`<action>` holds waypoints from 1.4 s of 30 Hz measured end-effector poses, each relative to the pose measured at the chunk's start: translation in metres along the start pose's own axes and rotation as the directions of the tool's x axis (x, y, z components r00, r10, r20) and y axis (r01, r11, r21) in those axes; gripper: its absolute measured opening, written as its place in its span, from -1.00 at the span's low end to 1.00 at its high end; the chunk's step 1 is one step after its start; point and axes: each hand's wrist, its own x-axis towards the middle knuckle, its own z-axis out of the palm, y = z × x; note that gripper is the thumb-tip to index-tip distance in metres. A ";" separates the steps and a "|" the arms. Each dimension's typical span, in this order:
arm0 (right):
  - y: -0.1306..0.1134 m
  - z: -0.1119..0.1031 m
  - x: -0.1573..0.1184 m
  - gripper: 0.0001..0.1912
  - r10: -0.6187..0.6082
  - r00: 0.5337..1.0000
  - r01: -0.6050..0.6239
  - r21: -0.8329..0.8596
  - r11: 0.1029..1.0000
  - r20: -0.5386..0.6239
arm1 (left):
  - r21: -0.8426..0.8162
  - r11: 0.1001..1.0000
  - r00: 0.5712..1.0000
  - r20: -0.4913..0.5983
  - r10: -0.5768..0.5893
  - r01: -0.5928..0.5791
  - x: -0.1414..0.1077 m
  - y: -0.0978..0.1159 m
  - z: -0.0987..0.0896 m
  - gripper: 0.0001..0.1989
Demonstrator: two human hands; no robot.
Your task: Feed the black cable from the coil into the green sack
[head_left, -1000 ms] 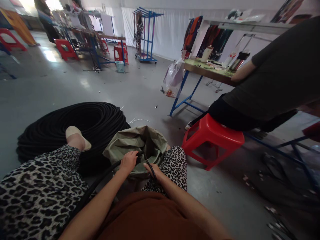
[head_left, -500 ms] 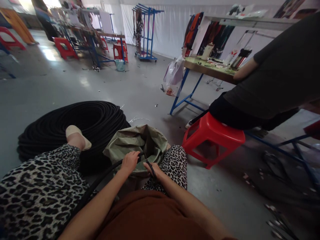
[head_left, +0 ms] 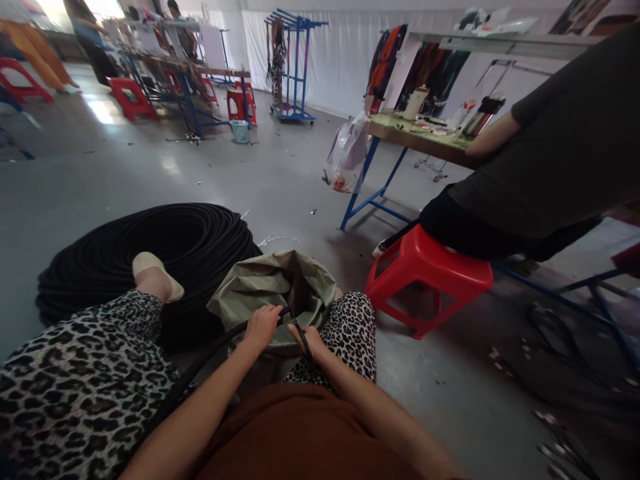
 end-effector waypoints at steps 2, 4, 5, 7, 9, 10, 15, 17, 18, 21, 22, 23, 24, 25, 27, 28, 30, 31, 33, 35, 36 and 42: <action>-0.004 -0.003 -0.003 -0.46 -0.052 0.998 0.050 -0.070 0.996 -0.034 | -0.005 1.000 1.000 0.007 -0.008 0.008 0.001 0.001 0.000 -0.65; -0.008 -0.006 -0.006 -0.46 -0.062 0.997 0.057 -0.109 0.992 -0.043 | -0.012 1.000 1.000 0.007 -0.010 0.010 0.002 0.001 0.001 -0.65; -0.010 -0.008 -0.007 -0.46 -0.055 0.998 0.050 -0.118 0.992 -0.043 | -0.015 1.000 1.000 0.007 -0.010 0.010 0.002 0.001 0.001 -0.65; -0.012 -0.008 -0.008 -0.47 -0.047 0.998 0.041 -0.124 0.991 -0.044 | -0.016 1.000 1.000 0.008 -0.013 0.013 0.003 0.002 0.002 -0.65; -0.012 -0.008 -0.009 -0.49 -0.048 0.998 0.042 -0.128 0.991 -0.047 | -0.008 1.000 1.000 0.017 -0.019 0.019 0.004 0.003 0.002 -0.65; -0.012 -0.007 -0.009 -0.50 -0.045 0.998 0.038 -0.132 0.991 -0.048 | -0.002 1.000 0.999 0.024 -0.023 0.023 0.004 0.004 0.003 -0.65; -0.010 -0.004 -0.007 -0.55 0.007 0.999 -0.012 -0.114 0.993 -0.041 | 0.032 0.999 0.998 0.052 -0.033 0.031 0.008 0.006 0.005 -0.65; -0.009 -0.004 -0.006 -0.57 0.005 1.000 -0.009 -0.114 0.993 -0.031 | 0.038 0.999 0.998 0.059 -0.034 0.032 0.010 0.005 0.008 -0.66; -0.009 -0.004 -0.005 -0.57 0.006 1.000 -0.009 -0.119 0.993 -0.024 | 0.039 0.999 0.998 0.062 -0.033 0.031 0.010 0.004 0.009 -0.66; -0.007 -0.003 -0.003 -0.57 0.021 1.000 -0.022 -0.137 0.990 -0.008 | 0.045 0.998 0.997 0.073 -0.035 0.032 0.012 0.002 0.013 -0.68; -0.006 -0.002 -0.002 -0.57 0.026 1.000 -0.027 -0.141 0.990 -0.008 | 0.048 0.998 0.996 0.080 -0.040 0.036 0.012 0.001 0.014 -0.68; -0.005 -0.001 -0.001 -0.58 0.031 0.999 -0.032 -0.145 0.989 -0.009 | 0.051 0.998 0.995 0.088 -0.045 0.040 0.012 0.001 0.015 -0.68; -0.004 -0.001 0.000 -0.59 0.035 0.999 -0.036 -0.149 0.988 -0.010 | 0.055 0.997 0.994 0.095 -0.051 0.046 0.012 0.000 0.016 -0.68; -0.004 0.000 0.001 -0.59 0.038 0.999 -0.039 -0.152 0.988 -0.010 | 0.060 0.997 0.993 0.099 -0.057 0.051 0.012 0.000 0.016 -0.69; -0.003 0.001 0.002 -0.61 0.041 0.999 -0.041 -0.155 0.987 -0.004 | 0.068 0.996 0.993 0.105 -0.062 0.055 0.012 -0.001 0.016 -0.68; -0.002 0.001 0.003 -0.63 0.040 0.999 -0.039 -0.157 0.987 0.001 | 0.071 0.996 0.992 0.105 -0.063 0.056 0.011 -0.002 0.016 -0.68; -0.002 0.001 0.003 -0.64 0.028 1.000 -0.026 -0.166 0.986 0.005 | 0.071 0.996 0.992 0.103 -0.070 0.063 0.010 -0.003 0.015 -0.68; -0.003 0.000 0.003 -0.64 0.022 1.000 -0.021 -0.173 0.985 0.004 | 0.069 0.995 0.992 0.102 -0.074 0.067 0.010 -0.003 0.014 -0.67; -0.004 -0.001 0.002 -0.63 0.024 1.000 -0.023 -0.176 0.984 0.000 | 0.067 0.995 0.991 0.100 -0.084 0.077 0.009 -0.005 0.011 -0.67; -0.004 -0.001 0.002 -0.60 0.058 0.998 -0.057 -0.140 0.988 -0.002 | 0.061 0.994 0.991 0.095 -0.095 0.089 0.008 -0.006 0.009 -0.67; -0.004 -0.001 0.003 -0.58 0.090 0.996 -0.089 -0.101 0.991 0.002 | 0.052 0.994 0.991 0.088 -0.101 0.097 0.008 -0.006 0.007 -0.67; 0.004 0.002 0.009 -0.52 0.190 0.982 -0.191 0.130 0.973 0.020 | -0.074 0.990 0.992 -0.024 -0.123 0.121 0.005 -0.003 0.000 -0.68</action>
